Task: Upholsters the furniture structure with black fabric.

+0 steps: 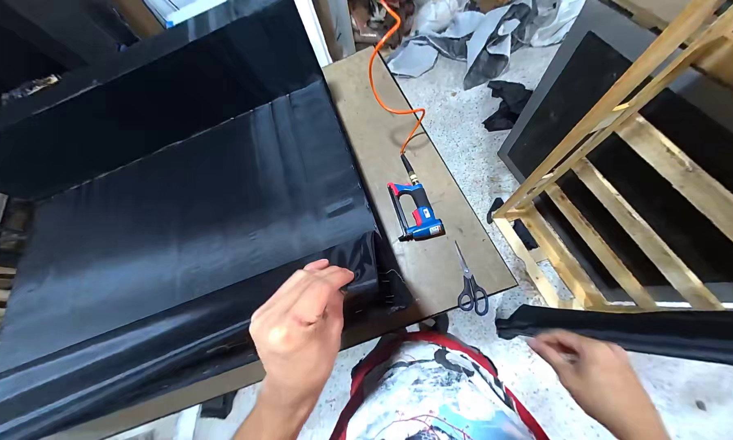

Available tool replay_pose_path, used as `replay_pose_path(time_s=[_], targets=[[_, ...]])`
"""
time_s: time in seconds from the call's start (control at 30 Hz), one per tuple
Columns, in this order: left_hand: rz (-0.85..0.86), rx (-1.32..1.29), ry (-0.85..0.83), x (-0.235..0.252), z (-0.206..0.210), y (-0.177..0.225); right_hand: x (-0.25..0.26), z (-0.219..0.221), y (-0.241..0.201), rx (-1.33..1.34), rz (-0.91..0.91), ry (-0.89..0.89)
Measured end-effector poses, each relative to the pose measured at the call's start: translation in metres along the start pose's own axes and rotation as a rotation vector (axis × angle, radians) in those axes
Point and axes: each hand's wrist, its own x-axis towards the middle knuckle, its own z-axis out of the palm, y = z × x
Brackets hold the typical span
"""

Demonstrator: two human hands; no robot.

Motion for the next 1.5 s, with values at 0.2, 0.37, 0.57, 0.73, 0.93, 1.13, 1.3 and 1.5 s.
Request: replay_pose_path(time_s=[0.2, 0.37, 0.57, 0.73, 0.93, 1.13, 1.3, 1.5], targets=[[-0.041, -0.093, 0.111, -0.031, 0.019, 0.010, 0.039, 0.015, -0.176, 0.309, -0.502, 0.432], [0.005, -0.089, 0.141, -0.043, 0.027, 0.006, 0.080, 0.008, -0.224, 0.228, -0.525, 0.004], [-0.016, -0.130, 0.144, -0.040, 0.027, 0.004, 0.080, 0.008, -0.241, 0.321, -0.433, -0.152], [-0.118, -0.077, -0.059, -0.023, 0.014, 0.008, 0.075, 0.013, -0.235, 0.327, -0.602, 0.017], [0.059, 0.151, -0.364, -0.027, -0.011, 0.010, 0.074, 0.021, -0.228, 0.164, -0.797, 0.092], [0.301, 0.071, -0.310, -0.025, 0.001, 0.000, 0.064, 0.036, -0.216, 0.153, -0.733, 0.157], [0.148, 0.004, -0.496, -0.036, -0.001, -0.001, 0.056, 0.042, -0.215, 0.194, -0.650, 0.179], [0.145, 0.058, -0.326, -0.055, 0.028, -0.002, 0.057, 0.040, -0.213, 0.221, -0.666, 0.150]])
